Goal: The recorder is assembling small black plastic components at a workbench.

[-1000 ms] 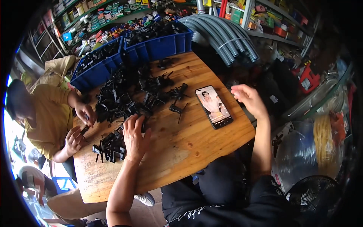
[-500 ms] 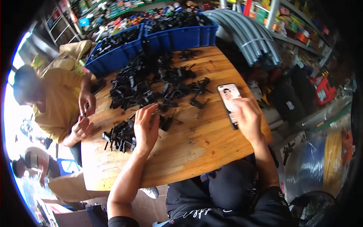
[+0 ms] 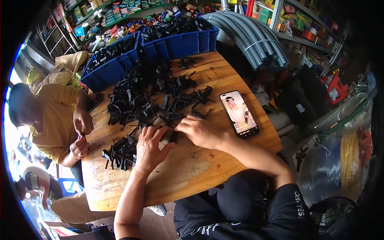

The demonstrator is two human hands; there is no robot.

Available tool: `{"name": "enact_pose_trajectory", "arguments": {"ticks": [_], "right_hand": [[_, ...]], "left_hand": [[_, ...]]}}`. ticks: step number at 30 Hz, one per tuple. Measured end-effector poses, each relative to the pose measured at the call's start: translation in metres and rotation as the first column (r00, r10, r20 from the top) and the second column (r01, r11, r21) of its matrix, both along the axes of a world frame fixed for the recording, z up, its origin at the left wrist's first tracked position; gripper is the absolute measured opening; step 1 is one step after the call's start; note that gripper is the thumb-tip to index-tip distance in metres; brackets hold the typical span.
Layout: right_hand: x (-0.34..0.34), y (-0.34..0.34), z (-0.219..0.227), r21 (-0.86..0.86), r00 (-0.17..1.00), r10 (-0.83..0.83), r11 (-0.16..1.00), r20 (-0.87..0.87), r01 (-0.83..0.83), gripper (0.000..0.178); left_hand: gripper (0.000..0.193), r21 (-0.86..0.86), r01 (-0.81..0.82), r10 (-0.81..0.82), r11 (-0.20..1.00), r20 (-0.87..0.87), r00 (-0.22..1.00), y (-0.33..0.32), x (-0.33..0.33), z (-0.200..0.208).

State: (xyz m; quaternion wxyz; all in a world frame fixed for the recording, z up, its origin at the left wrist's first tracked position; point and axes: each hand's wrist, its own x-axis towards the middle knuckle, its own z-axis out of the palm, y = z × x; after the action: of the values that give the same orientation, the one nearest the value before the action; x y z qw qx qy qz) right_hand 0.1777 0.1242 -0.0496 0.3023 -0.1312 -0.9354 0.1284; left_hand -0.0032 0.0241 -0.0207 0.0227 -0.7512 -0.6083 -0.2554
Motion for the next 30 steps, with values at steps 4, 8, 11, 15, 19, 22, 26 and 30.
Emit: {"name": "enact_pose_trajectory", "arguments": {"ticks": [4, 8, 11, 15, 19, 22, 26, 30], "right_hand": [[-0.004, 0.001, 0.006, -0.162, 0.986, -0.029, 0.987, -0.165, 0.002, 0.022], [-0.007, -0.010, 0.009, -0.338, 0.954, -0.064, 0.940, -0.294, -0.041, 0.017], [-0.007, -0.014, 0.010, -0.394, 0.937, -0.111, 0.918, -0.330, -0.031, 0.017], [-0.010, -0.019, 0.014, -0.651, 0.916, -0.147, 0.745, -0.373, -0.145, 0.009], [-0.004, -0.013, 0.014, -0.721, 0.940, -0.166, 0.684, -0.299, -0.109, 0.010], [-0.008, -0.012, 0.010, -0.733, 0.945, -0.118, 0.663, -0.304, -0.153, 0.011], [-0.013, -0.012, 0.006, -0.794, 0.939, -0.069, 0.557, -0.338, -0.245, 0.015], [-0.010, -0.015, 0.009, -0.772, 0.940, -0.112, 0.605, -0.323, -0.193, 0.017]], "left_hand": [[0.047, 0.126, 0.059, -0.061, 0.990, 0.007, 0.998, -0.001, 0.004, 0.007], [0.042, 0.221, 0.147, -0.145, 0.964, -0.023, 0.989, -0.005, 0.003, 0.009], [0.036, 0.283, 0.222, -0.226, 0.933, -0.018, 0.974, -0.010, 0.008, 0.011], [0.037, 0.260, 0.226, -0.235, 0.939, 0.002, 0.972, -0.018, 0.009, 0.012], [0.038, 0.260, 0.166, -0.172, 0.951, -0.001, 0.985, -0.016, 0.018, 0.018], [0.036, 0.302, 0.160, -0.170, 0.940, 0.007, 0.985, -0.014, 0.012, 0.012], [0.030, 0.379, 0.107, -0.141, 0.919, 0.063, 0.988, -0.016, 0.006, 0.011], [0.031, 0.355, 0.030, -0.109, 0.935, 0.204, 0.973, -0.015, 0.004, 0.009]]}}
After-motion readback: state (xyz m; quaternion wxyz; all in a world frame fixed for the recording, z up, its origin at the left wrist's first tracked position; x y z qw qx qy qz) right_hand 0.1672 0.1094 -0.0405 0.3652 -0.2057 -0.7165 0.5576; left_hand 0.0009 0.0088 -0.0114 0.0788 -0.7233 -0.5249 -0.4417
